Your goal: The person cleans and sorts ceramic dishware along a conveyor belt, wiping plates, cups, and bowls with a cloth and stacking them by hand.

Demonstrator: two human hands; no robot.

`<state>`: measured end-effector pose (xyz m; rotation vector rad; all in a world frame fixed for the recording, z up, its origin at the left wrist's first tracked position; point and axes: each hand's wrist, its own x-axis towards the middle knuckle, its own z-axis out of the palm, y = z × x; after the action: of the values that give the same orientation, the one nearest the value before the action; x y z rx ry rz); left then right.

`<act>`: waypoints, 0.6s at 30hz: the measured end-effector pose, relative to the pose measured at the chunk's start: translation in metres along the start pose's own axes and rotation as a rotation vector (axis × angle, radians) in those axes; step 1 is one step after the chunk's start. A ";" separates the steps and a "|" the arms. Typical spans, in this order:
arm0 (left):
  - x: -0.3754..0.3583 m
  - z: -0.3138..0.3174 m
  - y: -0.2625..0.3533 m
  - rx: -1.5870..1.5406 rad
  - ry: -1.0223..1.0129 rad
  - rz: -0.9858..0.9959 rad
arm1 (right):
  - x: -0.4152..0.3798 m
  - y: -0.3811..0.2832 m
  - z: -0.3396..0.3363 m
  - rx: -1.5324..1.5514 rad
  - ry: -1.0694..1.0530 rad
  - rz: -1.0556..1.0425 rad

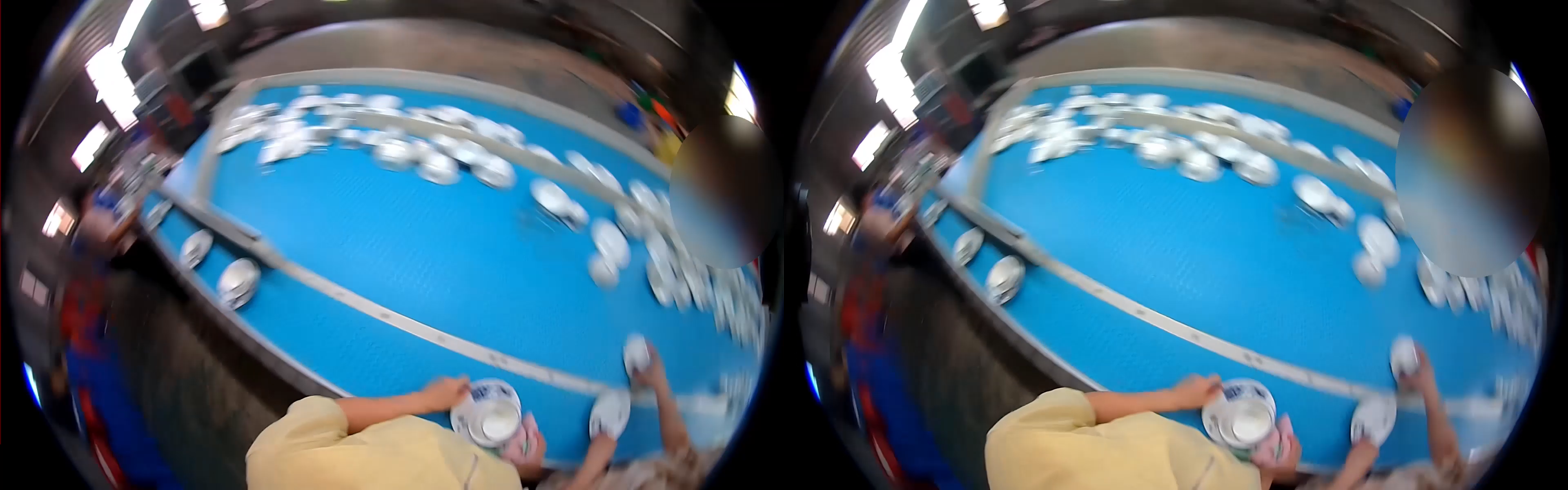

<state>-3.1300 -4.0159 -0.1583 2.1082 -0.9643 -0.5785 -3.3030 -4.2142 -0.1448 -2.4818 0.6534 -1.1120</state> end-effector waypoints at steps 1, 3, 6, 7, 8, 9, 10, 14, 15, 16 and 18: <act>-0.002 -0.002 0.003 -0.029 -0.056 -0.066 | -0.012 0.002 -0.015 0.005 0.003 0.006; -0.005 0.003 0.005 -0.039 -0.011 0.010 | -0.034 -0.004 -0.042 0.004 0.003 0.018; -0.002 0.006 0.018 -0.027 0.058 0.037 | -0.042 -0.012 -0.063 -0.037 0.069 0.095; 0.000 0.007 0.024 -0.026 0.033 0.015 | -0.045 -0.009 -0.067 -0.086 0.066 0.172; -0.001 0.002 0.026 -0.054 0.008 0.015 | -0.043 -0.012 -0.071 -0.104 0.052 0.233; 0.003 0.000 0.026 -0.065 -0.006 0.003 | -0.041 -0.013 -0.071 -0.104 0.084 0.242; 0.006 -0.002 0.029 -0.059 -0.047 0.031 | -0.037 -0.014 -0.072 -0.084 0.107 0.241; 0.007 -0.018 0.050 -0.016 -0.144 -0.053 | -0.016 -0.028 -0.090 -0.055 0.159 0.279; 0.007 -0.020 0.057 -0.055 -0.172 -0.070 | -0.016 -0.030 -0.093 -0.056 0.157 0.291; 0.008 -0.022 0.064 -0.086 -0.192 -0.103 | -0.021 -0.023 -0.089 -0.039 0.171 0.271; 0.012 -0.022 0.056 -0.122 -0.246 -0.146 | -0.038 -0.009 -0.076 -0.123 0.125 0.195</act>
<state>-3.1339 -4.0411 -0.1021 2.0410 -0.8868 -0.9654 -3.3810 -4.1959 -0.1151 -2.3991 1.0046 -1.1899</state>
